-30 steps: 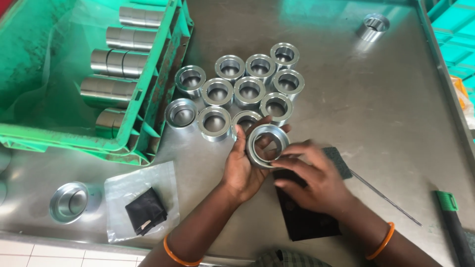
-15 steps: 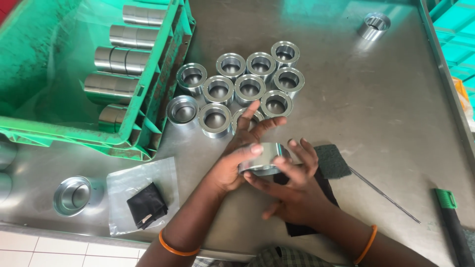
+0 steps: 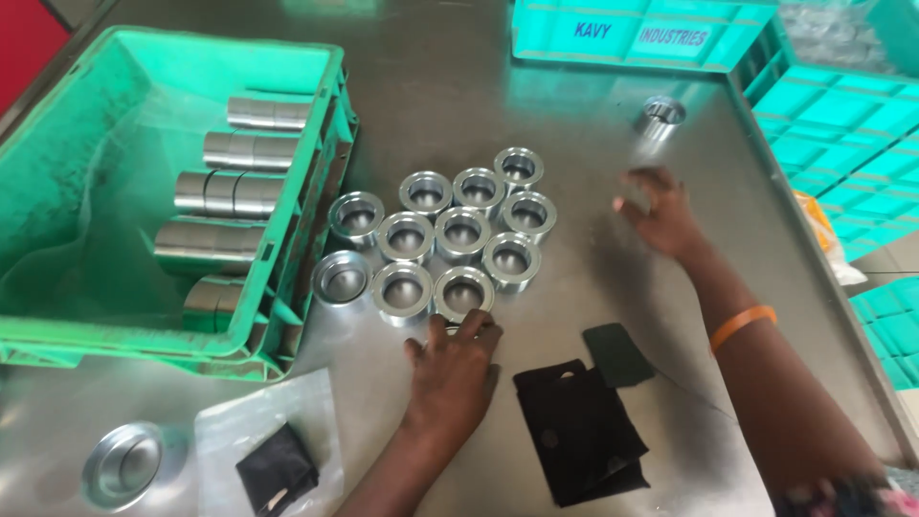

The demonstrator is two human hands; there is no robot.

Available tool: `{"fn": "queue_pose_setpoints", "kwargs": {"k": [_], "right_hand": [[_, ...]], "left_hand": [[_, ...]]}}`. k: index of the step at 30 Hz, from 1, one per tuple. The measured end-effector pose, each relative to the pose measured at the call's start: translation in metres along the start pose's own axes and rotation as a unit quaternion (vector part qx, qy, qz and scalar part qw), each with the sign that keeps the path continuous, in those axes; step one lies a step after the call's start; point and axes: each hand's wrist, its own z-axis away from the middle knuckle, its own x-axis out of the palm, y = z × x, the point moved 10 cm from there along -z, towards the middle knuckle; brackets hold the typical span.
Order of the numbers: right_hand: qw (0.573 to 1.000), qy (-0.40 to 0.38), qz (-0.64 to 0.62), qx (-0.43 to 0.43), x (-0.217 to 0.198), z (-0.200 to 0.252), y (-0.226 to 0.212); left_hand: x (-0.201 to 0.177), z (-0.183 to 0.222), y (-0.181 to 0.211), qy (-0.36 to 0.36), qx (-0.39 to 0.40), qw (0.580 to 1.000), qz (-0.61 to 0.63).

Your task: Inspecting and cleaning metal rings at a workstation using an abrasive cloth.

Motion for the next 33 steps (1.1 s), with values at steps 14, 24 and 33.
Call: {"fn": "queue_pose_setpoints", "kwargs": {"k": [14,24,33], "right_hand": [[0.956,-0.001,0.153,0.250,0.015,-0.074,0.088],[0.750,-0.062,-0.601,0.269,-0.008,0.066,-0.077],[0.929,-0.040,-0.366,0.030,-0.032,0.111,-0.236]], "left_hand": [[0.003,-0.022,-0.015,0.140,0.052,0.988,-0.044],[-0.030,-0.002,0.010,0.243,0.107,0.960,0.092],[0.035,0.001,0.035,-0.027,0.157,0.814,0.559]]}}
